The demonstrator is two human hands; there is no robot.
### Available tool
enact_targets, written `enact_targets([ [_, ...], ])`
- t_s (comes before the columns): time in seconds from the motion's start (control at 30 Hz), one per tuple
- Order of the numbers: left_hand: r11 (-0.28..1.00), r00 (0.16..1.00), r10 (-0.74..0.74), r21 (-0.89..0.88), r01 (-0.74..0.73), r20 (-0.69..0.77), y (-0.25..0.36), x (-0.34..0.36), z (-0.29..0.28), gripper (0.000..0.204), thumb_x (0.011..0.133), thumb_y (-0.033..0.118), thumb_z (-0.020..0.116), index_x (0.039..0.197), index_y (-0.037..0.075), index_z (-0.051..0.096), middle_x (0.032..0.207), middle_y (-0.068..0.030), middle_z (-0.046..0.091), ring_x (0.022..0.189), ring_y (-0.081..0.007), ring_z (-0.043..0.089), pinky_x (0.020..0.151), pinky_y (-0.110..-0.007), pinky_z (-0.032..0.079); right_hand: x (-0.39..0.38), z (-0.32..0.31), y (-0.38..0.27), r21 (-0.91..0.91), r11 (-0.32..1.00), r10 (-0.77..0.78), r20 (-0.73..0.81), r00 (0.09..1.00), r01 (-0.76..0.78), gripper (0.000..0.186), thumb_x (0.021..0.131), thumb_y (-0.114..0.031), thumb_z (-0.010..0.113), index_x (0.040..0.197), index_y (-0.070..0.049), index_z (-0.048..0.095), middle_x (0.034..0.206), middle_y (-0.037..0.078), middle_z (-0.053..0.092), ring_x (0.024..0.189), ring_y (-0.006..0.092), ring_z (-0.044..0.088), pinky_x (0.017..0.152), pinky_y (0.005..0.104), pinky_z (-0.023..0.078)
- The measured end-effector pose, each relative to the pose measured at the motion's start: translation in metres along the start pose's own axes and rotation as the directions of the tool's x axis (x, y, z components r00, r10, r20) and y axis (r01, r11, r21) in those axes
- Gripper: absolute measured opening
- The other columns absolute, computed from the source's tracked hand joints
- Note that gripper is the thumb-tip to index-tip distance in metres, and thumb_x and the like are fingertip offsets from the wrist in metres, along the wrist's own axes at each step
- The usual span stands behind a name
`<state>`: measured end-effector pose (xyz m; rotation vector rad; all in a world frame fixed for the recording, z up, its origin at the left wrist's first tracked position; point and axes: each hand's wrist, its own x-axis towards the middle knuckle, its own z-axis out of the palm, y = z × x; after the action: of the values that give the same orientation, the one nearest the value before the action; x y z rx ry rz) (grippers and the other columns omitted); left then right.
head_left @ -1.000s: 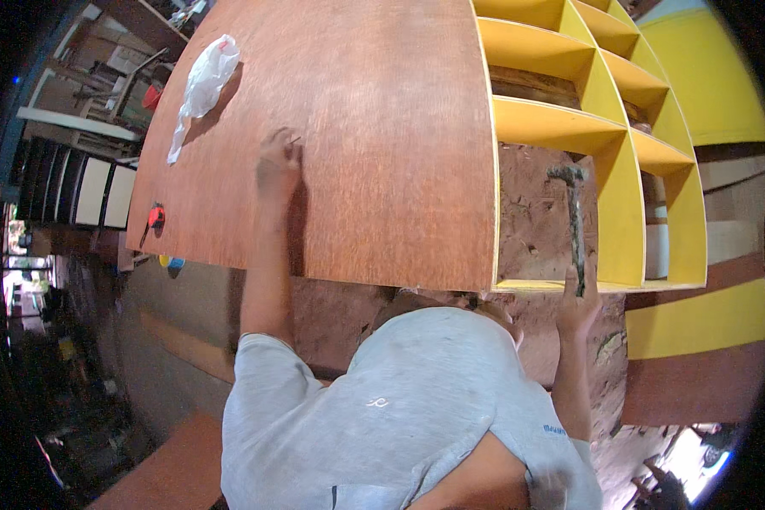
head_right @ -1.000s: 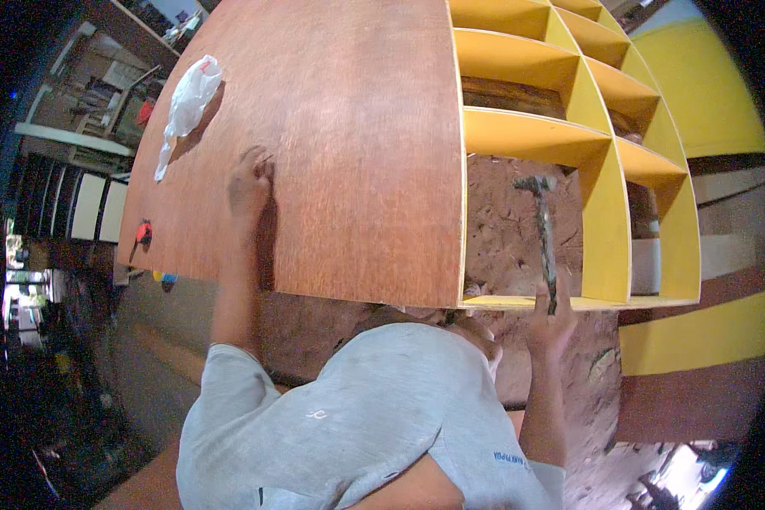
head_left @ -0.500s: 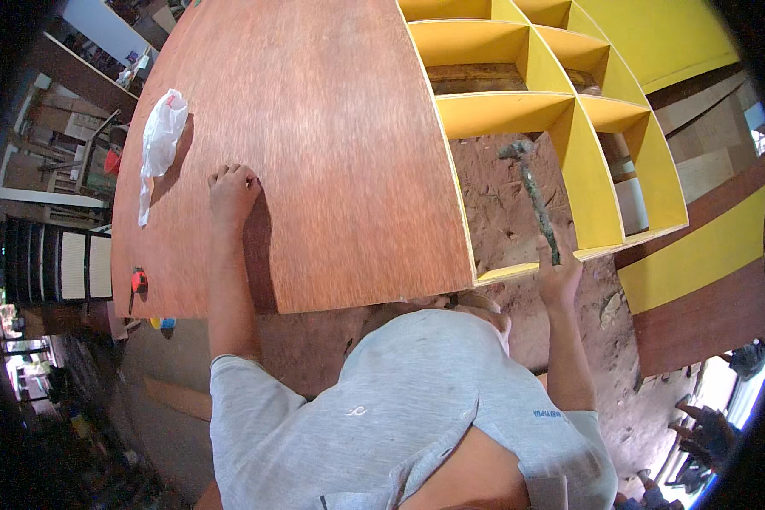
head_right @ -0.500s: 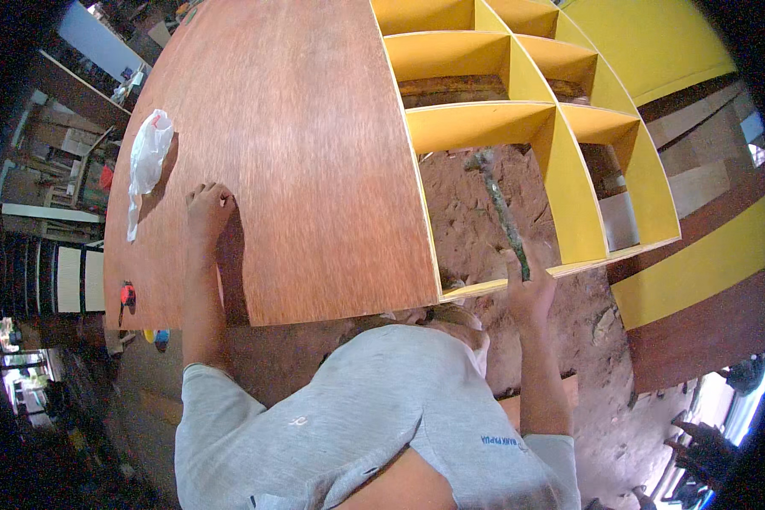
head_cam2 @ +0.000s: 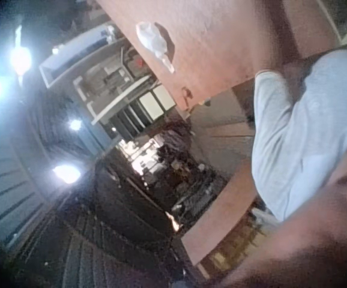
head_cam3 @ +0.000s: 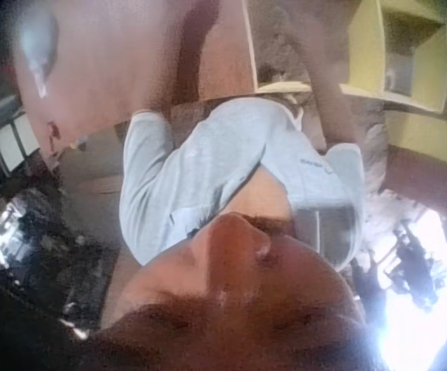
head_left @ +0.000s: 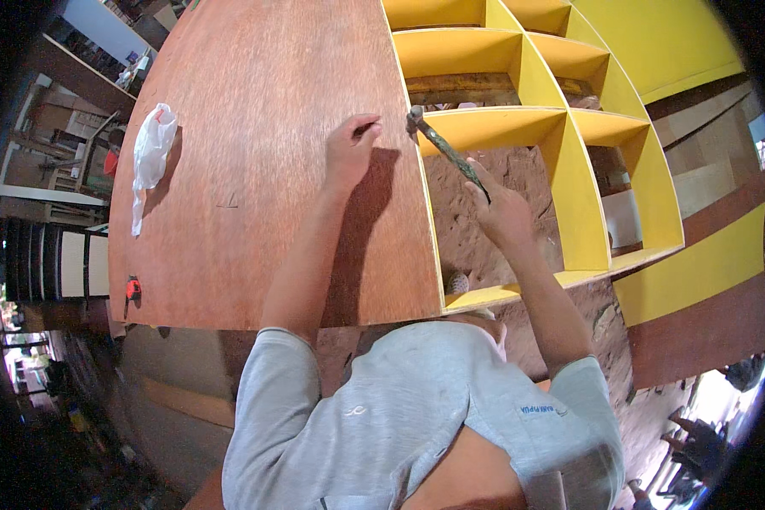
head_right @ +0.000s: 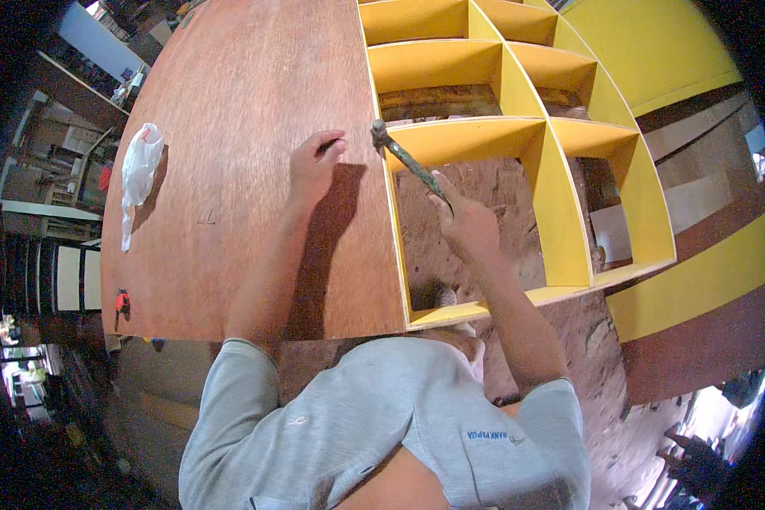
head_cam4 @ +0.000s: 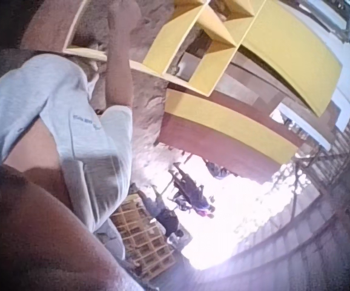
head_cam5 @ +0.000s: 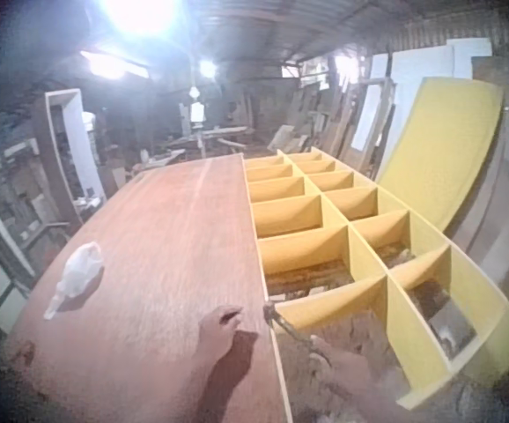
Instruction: The person hammers nails into a wooden shelf frame using a hammer, retrieves a wooden strip to mark lines on a wood panel using a pencil, and hammers a nail into the wood panel.
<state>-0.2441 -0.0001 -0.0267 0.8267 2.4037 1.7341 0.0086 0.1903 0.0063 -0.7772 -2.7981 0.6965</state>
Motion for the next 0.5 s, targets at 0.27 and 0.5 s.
enact_targets([
  [0.27, 0.998, 0.996, -0.016, 0.062, 0.01, 0.087, 0.013, 0.007, 0.048, 0.022, 0.097, 0.021, 0.079, 0.115, 0.009, 0.081, 0.11, -0.0094, 0.082, 0.101, -0.02, 0.077, 0.093, -0.033, 0.058, 0.008, 0.002, 0.033, 0.337, 0.941, 0.077, -0.186, 0.98, -0.01, 0.049, 0.107, -0.038, 0.065, 0.155, -0.03, 0.059, 0.086, 0.019, 0.075, 0.074, 0.0351, 0.074, 0.07, 0.0436, 0.057],
  [0.5, 0.99, 0.994, 0.042, 0.132, -0.055, 0.098, 0.006, 0.011, 0.044, 0.021, 0.096, 0.018, 0.079, 0.115, 0.01, 0.081, 0.104, -0.0132, 0.079, 0.092, -0.022, 0.077, 0.084, -0.034, 0.06, 0.014, -0.005, 0.022, 0.421, 0.902, 0.122, -0.035, 0.992, -0.097, 0.047, 0.106, -0.024, 0.068, 0.152, -0.022, 0.062, 0.112, 0.019, 0.079, 0.1, 0.0219, 0.077, 0.089, 0.0356, 0.056],
])
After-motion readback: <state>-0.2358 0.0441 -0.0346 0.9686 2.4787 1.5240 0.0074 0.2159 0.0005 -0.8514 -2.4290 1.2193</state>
